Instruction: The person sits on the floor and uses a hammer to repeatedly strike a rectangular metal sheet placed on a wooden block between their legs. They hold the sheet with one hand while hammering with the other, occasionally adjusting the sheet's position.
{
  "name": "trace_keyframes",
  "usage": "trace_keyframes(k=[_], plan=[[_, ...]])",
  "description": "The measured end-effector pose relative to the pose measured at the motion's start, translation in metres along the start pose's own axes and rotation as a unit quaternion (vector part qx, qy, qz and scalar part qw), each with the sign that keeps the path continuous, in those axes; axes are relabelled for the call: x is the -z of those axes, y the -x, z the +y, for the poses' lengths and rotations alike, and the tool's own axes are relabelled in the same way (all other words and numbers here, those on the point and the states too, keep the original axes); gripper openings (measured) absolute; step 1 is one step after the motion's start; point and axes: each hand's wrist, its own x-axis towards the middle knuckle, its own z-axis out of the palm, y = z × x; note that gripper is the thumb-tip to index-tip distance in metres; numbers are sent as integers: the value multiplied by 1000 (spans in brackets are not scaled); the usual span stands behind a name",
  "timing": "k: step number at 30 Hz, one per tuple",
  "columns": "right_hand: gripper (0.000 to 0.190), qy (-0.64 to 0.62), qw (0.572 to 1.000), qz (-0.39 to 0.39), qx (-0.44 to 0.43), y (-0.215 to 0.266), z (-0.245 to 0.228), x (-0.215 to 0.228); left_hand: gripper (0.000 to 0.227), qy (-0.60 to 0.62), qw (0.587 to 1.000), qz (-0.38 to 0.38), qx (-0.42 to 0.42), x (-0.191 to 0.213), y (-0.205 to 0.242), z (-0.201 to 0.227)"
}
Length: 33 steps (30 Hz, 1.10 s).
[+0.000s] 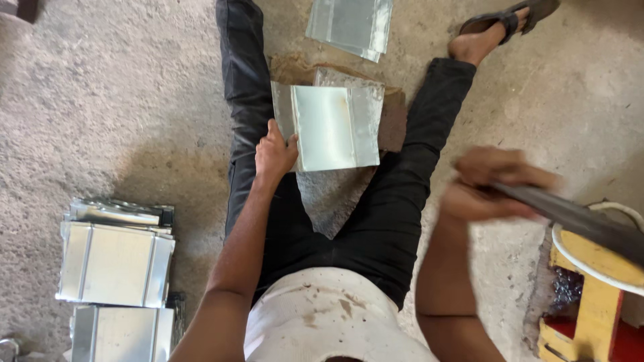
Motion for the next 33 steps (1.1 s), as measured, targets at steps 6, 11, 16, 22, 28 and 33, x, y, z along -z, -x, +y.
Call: trace_keyframes(k=[6, 11, 16, 22, 28, 33], plan=[[57, 386, 777, -326, -375, 131, 69, -2, 54, -36, 999, 14, -23, -6, -1, -1], [58, 280, 850, -172, -412, 41, 20, 3, 54, -49, 999, -10, -4, -11, 4, -7], [57, 81, 990, -62, -93, -41, -36, -9, 62, -23, 1000, -6, 0, -4, -6, 1], [52, 173, 984, -20, -42, 60, 70, -4, 58, -8, 1000, -9, 5, 0, -2, 2], [52, 358, 728, -238, -534, 95, 69, 4, 56, -32, 999, -21, -3, -1, -5, 5], [54, 189, 871, -96, -442, 18, -6, -8, 52, -15, 1000, -20, 9, -2, -4, 5]])
